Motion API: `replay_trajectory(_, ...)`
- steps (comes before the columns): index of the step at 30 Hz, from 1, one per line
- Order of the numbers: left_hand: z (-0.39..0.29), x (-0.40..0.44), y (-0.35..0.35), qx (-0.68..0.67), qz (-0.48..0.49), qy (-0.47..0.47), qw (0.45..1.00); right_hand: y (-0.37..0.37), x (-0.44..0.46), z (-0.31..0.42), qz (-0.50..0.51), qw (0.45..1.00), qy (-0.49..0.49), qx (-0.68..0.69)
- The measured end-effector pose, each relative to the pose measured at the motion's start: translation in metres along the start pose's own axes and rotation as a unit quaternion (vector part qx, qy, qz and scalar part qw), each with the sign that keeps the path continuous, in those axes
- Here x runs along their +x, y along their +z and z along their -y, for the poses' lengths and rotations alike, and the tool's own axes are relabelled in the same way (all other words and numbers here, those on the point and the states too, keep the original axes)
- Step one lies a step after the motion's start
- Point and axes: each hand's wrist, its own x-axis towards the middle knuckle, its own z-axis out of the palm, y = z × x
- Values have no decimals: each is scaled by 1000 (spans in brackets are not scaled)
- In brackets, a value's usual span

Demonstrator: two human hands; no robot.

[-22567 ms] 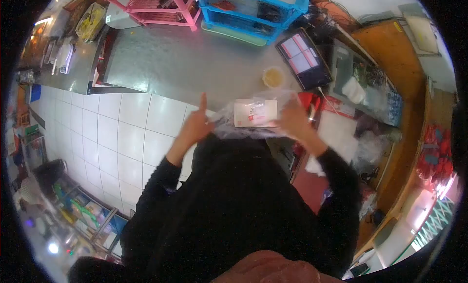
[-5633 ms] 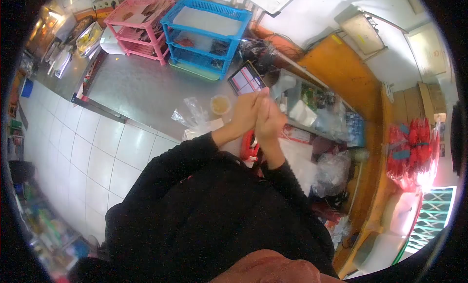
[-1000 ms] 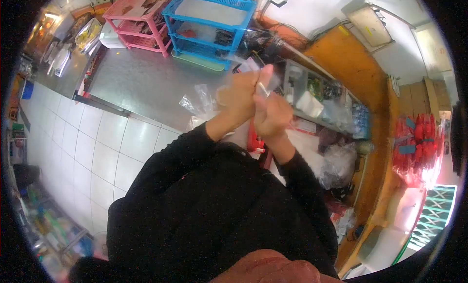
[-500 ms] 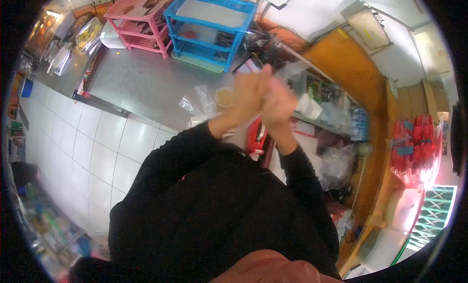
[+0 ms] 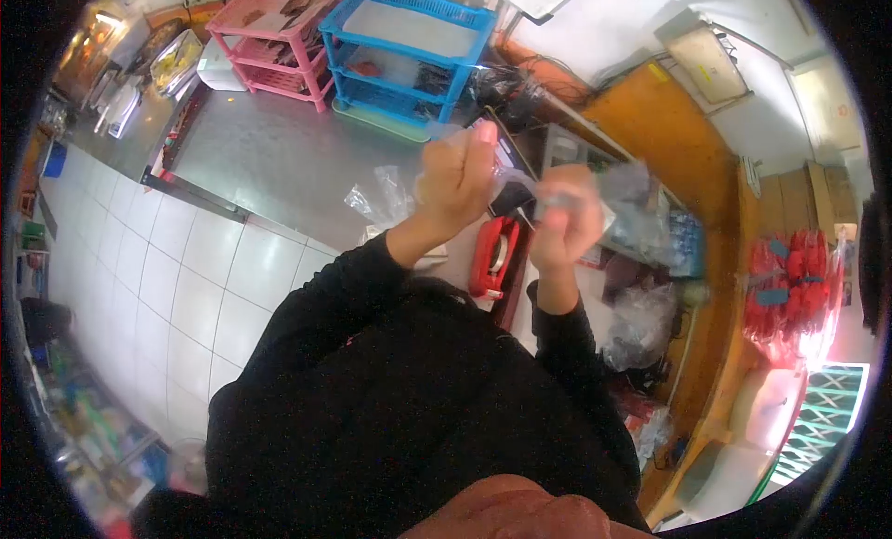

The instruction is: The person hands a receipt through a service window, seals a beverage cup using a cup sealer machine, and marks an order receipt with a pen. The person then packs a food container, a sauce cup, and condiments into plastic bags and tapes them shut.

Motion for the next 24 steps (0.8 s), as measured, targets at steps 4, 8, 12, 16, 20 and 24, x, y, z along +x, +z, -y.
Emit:
replay_trajectory(4,1,2,-6,-51,16,1,999,1,3,16,-6,998,-40,-53)
replay_trajectory(8,12,7,-1,-136,73,48,987,-7,5,26,-33,992,-62,-102)
replay_trajectory(12,15,-2,0,-170,-25,-24,985,-15,9,32,-48,979,-104,-168)
replay_trajectory(16,9,-10,-10,-175,-55,25,983,-17,8,33,-50,974,-114,-191)
replay_trajectory(20,-24,-10,-17,-215,91,-68,970,-15,11,30,-24,982,-110,-150)
replay_trajectory(24,-41,-5,-15,-329,126,-237,905,-9,8,26,-19,989,-98,-110)
